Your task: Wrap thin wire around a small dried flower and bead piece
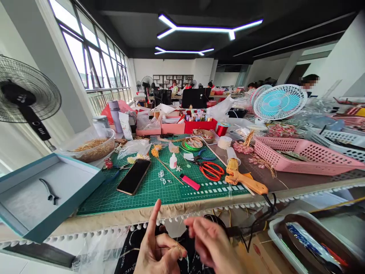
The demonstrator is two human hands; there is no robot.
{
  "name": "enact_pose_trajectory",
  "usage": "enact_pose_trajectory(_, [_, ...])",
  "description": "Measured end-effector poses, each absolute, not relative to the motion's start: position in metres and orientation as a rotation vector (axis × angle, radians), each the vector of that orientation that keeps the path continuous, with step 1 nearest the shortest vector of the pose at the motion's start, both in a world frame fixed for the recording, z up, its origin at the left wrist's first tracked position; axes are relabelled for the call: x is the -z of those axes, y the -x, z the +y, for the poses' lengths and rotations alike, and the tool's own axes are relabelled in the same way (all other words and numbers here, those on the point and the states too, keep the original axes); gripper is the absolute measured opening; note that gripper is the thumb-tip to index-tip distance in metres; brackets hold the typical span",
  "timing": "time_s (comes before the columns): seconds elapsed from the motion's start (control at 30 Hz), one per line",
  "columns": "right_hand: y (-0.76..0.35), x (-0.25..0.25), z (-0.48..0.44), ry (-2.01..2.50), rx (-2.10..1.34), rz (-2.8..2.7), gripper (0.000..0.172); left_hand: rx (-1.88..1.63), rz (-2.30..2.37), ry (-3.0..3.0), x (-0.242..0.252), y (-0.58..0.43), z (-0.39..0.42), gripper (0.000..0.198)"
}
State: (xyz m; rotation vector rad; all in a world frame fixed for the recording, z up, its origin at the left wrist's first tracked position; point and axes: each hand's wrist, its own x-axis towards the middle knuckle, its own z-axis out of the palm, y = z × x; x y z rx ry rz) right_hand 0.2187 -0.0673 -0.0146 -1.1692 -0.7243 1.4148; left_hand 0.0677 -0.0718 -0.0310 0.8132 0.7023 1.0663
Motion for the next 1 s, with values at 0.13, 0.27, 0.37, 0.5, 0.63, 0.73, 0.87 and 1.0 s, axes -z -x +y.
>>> enact_pose_trajectory(0.13, [-0.198, 0.017, -0.067, 0.931, -1.543, -0.784, 0.029, -1.06, 0.69, -0.806, 0.03, -0.069, -0.072, 0.123])
enact_pose_trajectory(0.27, [-0.206, -0.008, -0.055, 0.801, -1.46, -0.756, 0.027, -1.055, 0.705, -0.798, 0.03, -0.069, -0.073, 0.125])
enact_pose_trajectory(0.37, [-0.223, -0.017, -0.058, 0.76, -1.321, -0.933, 0.03, -1.074, 0.741, -0.806, 0.03, -0.068, -0.072, 0.12])
enact_pose_trajectory(0.5, [-0.235, -0.001, -0.072, 0.994, -0.683, -1.61, 0.018, -1.143, 0.777, -0.808, 0.031, -0.067, -0.07, 0.114])
enact_pose_trajectory(0.63, [-0.23, 0.022, -0.078, 1.139, 0.012, -1.859, 0.015, -1.182, 0.84, -0.815, 0.031, -0.069, -0.069, 0.109])
enact_pose_trajectory(0.73, [-0.224, 0.024, -0.079, 1.186, -0.044, -1.862, 0.017, -1.192, 0.844, -0.811, 0.031, -0.07, -0.069, 0.109])
enact_pose_trajectory(0.87, [-0.221, 0.018, -0.08, 1.254, -0.253, -1.828, 0.019, -1.215, 0.875, -0.804, 0.031, -0.071, -0.07, 0.108])
enact_pose_trajectory(1.0, [-0.22, 0.023, -0.078, 1.281, -0.261, -1.842, 0.017, -1.235, 0.895, -0.817, 0.032, -0.073, -0.071, 0.107])
